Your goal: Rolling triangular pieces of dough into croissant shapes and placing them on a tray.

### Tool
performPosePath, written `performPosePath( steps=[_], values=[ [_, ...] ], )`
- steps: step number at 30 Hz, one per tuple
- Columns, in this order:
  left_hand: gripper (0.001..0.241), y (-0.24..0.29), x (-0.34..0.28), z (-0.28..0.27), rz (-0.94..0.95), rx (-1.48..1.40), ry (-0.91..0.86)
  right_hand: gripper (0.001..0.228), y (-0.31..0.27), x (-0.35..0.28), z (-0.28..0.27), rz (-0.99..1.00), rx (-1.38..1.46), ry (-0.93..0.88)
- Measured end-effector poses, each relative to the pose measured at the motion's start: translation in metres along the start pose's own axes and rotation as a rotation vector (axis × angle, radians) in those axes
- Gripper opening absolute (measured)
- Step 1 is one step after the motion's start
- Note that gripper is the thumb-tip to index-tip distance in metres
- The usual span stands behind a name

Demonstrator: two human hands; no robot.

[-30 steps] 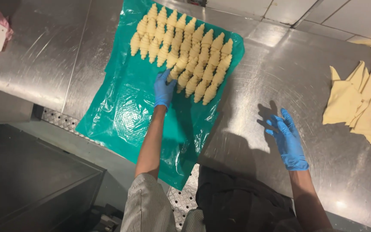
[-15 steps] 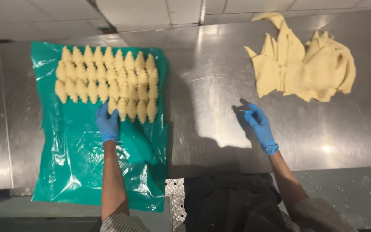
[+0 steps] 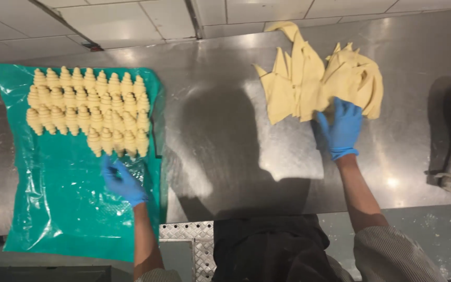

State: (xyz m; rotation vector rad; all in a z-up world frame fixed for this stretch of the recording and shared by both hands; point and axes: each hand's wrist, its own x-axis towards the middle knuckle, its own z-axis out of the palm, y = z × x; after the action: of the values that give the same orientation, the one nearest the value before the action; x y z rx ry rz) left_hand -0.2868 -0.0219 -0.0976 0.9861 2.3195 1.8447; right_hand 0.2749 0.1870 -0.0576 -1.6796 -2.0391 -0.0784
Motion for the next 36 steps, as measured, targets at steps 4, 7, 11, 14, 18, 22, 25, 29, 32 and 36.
performPosePath(
  steps=[4, 7, 11, 14, 18, 22, 25, 29, 32, 36],
  values=[
    [0.031, 0.048, -0.099, 0.050, -0.225, -0.150, -0.126, 0.053, 0.002, 0.007, 0.012, -0.012, -0.046, -0.037],
    [0.033, 0.060, -0.159, 0.073, -0.223, -0.171, -0.281, 0.046, 0.012, 0.009, 0.025, 0.008, -0.031, -0.018],
    [0.029, 0.123, -0.197, 0.105, -0.353, -0.137, -0.342, 0.030, 0.008, 0.018, 0.027, 0.022, 0.063, -0.001],
    [0.030, 0.139, -0.225, 0.131, -0.440, -0.252, -0.422, 0.023, 0.007, 0.025, 0.037, 0.116, 0.241, -0.011],
    [0.037, 0.162, -0.261, 0.171, -0.586, -0.465, -0.753, 0.021, 0.011, 0.028, 0.063, 0.414, 0.809, 0.021],
    [0.047, 0.158, -0.287, 0.239, -0.903, -0.744, -0.971, 0.026, 0.001, 0.023, 0.043, 0.539, 1.222, 0.160],
    [0.053, 0.141, -0.295, 0.286, -1.388, -1.178, -1.019, 0.029, -0.011, -0.006, 0.022, 0.687, 1.449, 0.212],
    [0.054, 0.141, -0.289, 0.279, -1.463, -1.455, -1.088, 0.035, -0.028, -0.103, 0.010, 0.849, 1.416, 0.123],
    [0.043, 0.106, -0.314, 0.254, -1.345, -1.185, -1.173, 0.041, -0.030, -0.170, 0.009, 0.951, 1.385, -0.016],
    [0.045, 0.085, -0.328, 0.193, -1.277, -0.949, -1.206, 0.039, -0.020, -0.214, -0.004, 1.104, 1.473, -0.309]
  ],
)
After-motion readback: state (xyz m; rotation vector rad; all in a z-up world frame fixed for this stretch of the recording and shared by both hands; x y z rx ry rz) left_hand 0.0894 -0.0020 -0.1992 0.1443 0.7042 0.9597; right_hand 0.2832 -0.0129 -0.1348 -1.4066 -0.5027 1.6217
